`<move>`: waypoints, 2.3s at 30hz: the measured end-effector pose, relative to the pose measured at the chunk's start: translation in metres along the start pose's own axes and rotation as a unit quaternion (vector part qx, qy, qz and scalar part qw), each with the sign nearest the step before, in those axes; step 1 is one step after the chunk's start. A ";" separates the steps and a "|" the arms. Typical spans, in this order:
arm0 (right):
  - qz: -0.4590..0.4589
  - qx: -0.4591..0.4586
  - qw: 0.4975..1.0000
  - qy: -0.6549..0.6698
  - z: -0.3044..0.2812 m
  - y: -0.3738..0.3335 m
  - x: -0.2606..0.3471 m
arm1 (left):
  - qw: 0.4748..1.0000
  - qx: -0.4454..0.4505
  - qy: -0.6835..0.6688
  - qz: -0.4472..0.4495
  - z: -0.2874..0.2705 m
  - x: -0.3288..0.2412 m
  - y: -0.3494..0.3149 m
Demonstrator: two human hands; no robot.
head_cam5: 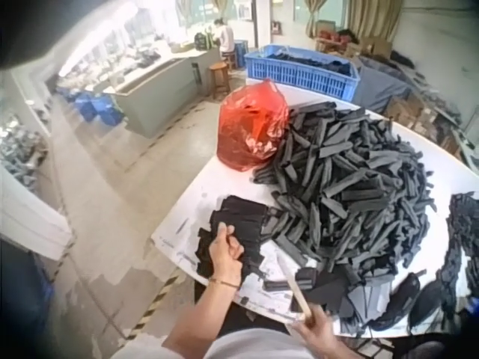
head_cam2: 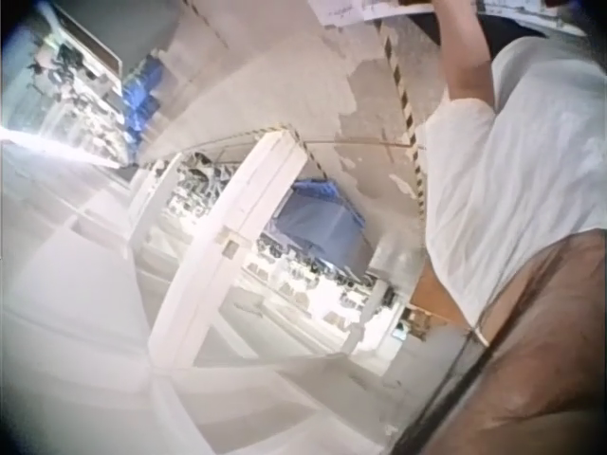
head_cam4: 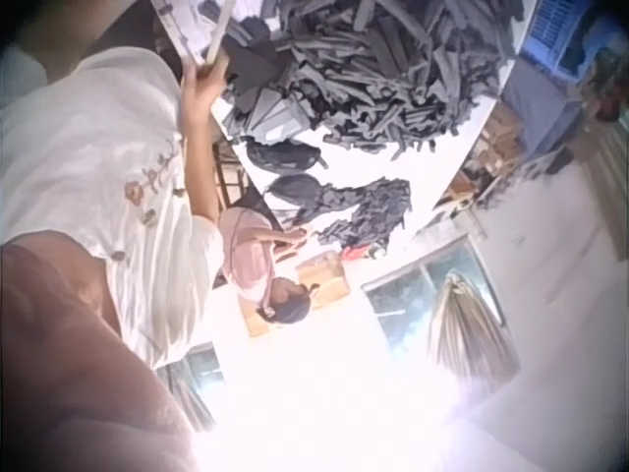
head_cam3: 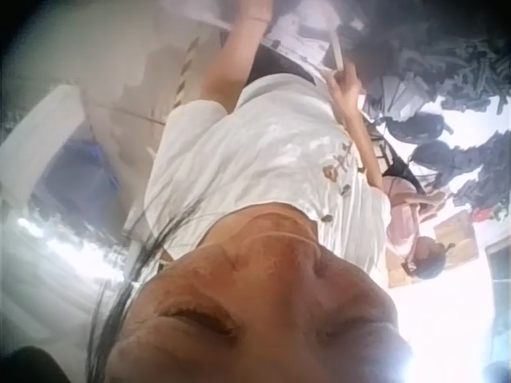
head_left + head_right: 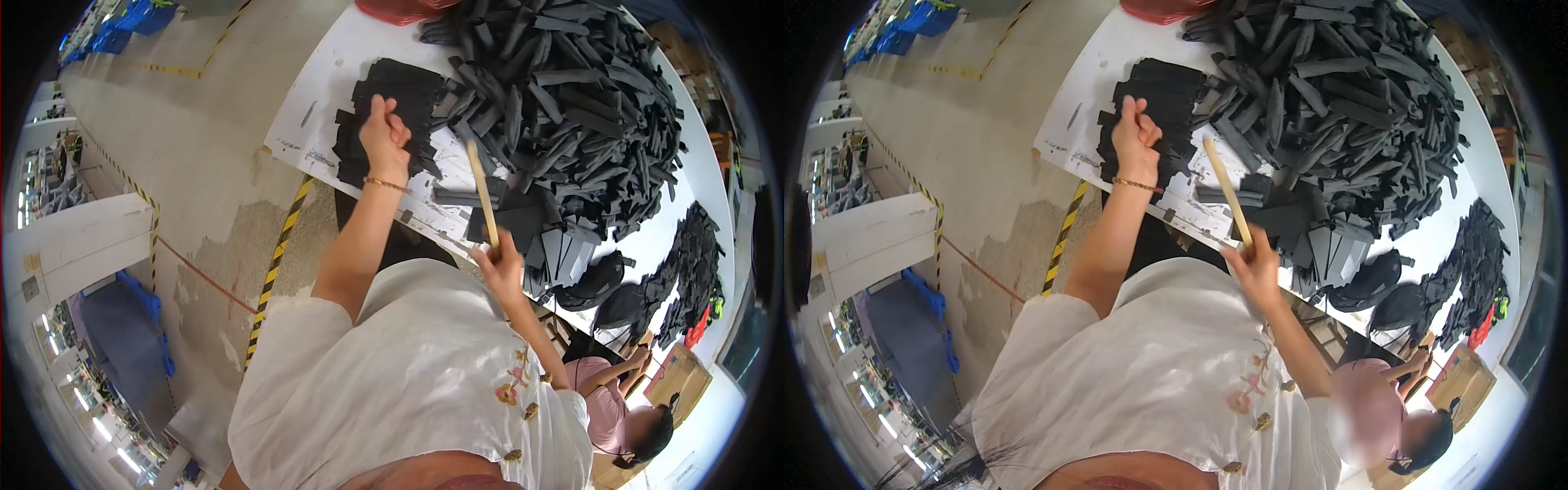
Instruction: Assembling black foam or rubber parts using a wooden stick as a tool.
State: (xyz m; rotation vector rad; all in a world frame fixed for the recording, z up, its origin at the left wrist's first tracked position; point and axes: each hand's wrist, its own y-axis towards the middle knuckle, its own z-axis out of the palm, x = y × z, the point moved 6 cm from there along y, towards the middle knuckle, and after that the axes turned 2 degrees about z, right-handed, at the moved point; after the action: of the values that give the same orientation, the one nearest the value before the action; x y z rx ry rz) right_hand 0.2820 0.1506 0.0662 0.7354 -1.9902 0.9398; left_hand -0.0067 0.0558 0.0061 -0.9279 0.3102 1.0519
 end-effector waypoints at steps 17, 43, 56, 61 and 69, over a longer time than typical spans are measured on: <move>-0.070 -0.088 0.971 0.213 0.022 0.095 0.021 | 0.981 0.103 0.093 -0.137 0.006 0.074 -0.052; -0.055 -0.460 0.863 -0.202 -0.263 0.113 0.014 | 0.569 0.270 0.623 0.464 0.021 -0.009 0.002; -0.275 -0.162 0.872 -0.370 -0.085 0.094 0.038 | 0.589 0.411 0.634 0.287 0.031 -0.014 0.066; -0.322 -0.132 0.862 -0.370 -0.069 0.101 0.043 | 0.585 0.447 0.615 0.283 0.040 -0.030 0.051; -0.321 -0.118 0.880 -0.329 -0.021 0.108 0.047 | 0.541 0.552 0.563 0.295 0.072 -0.009 -0.019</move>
State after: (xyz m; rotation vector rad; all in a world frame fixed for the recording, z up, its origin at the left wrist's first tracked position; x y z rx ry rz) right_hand 0.1855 0.2204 0.0763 1.5919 -2.1112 0.0265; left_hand -0.0092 0.1033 0.0642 -0.1099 2.2353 0.4132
